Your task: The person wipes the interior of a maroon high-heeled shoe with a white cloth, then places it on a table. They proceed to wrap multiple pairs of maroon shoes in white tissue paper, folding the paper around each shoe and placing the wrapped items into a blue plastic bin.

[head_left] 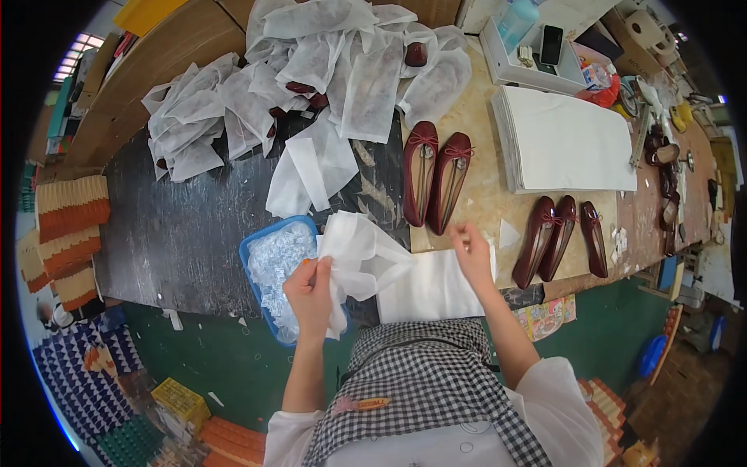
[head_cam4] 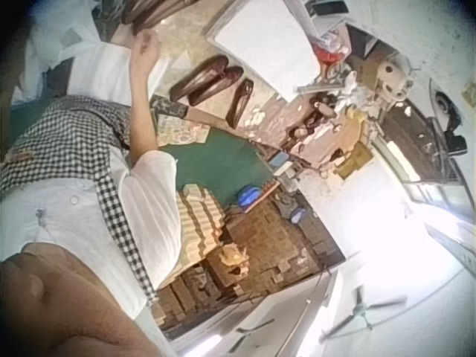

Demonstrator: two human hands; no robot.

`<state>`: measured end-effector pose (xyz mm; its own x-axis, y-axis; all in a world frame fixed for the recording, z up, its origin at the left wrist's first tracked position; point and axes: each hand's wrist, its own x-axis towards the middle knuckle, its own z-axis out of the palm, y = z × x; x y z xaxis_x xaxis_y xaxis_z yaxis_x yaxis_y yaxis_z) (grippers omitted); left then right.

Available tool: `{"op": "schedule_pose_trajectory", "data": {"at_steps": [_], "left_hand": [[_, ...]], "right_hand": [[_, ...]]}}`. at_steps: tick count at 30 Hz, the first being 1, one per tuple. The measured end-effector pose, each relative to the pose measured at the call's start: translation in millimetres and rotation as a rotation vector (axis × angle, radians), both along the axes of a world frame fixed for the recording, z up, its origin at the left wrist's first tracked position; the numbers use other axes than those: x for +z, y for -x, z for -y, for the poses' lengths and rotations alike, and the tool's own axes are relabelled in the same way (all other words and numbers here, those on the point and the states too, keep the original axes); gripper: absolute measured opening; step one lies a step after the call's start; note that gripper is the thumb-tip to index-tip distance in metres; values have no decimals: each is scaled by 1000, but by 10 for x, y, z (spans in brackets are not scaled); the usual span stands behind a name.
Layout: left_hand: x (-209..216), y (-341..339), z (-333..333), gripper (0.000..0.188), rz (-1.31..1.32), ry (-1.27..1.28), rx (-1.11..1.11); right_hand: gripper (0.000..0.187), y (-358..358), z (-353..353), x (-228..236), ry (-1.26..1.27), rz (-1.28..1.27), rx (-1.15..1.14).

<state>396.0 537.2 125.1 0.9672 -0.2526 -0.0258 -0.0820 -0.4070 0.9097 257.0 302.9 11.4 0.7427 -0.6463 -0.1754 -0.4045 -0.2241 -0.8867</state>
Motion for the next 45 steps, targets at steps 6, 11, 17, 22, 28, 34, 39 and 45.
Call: {"op": "schedule_pose_trajectory", "data": {"at_steps": [6,11,17,22,28,34,39,45], "left_hand": [[138,57,437,9,167,-234,-282],[-55,-20,278,13,217,-363,-242],[170,422,182,11,113,-184,-414],[674,245,-418,6,147,-164,-41],[555,8,-636,17,76,102,340],[203,-81,-592,17,-138,146,312],[36,-46,-191,12,-116,19,119],[-126,-26,-61,31,-560,349,332]], "right_hand": [[62,-229,230,-676,37,-32,-161],[55,433,658,1047,-487,-55,237],[51,199,65,1759,-281,-200,808],[45,-1491,-897,1017,-547,337,718],[23,-1459,-1510,1358,-593,229,891],[14,-946,-162,175,2,195,295],[19,-1214,-650,376,-130,256,181],[14,-903,-764,736,-479,135,429]]}}
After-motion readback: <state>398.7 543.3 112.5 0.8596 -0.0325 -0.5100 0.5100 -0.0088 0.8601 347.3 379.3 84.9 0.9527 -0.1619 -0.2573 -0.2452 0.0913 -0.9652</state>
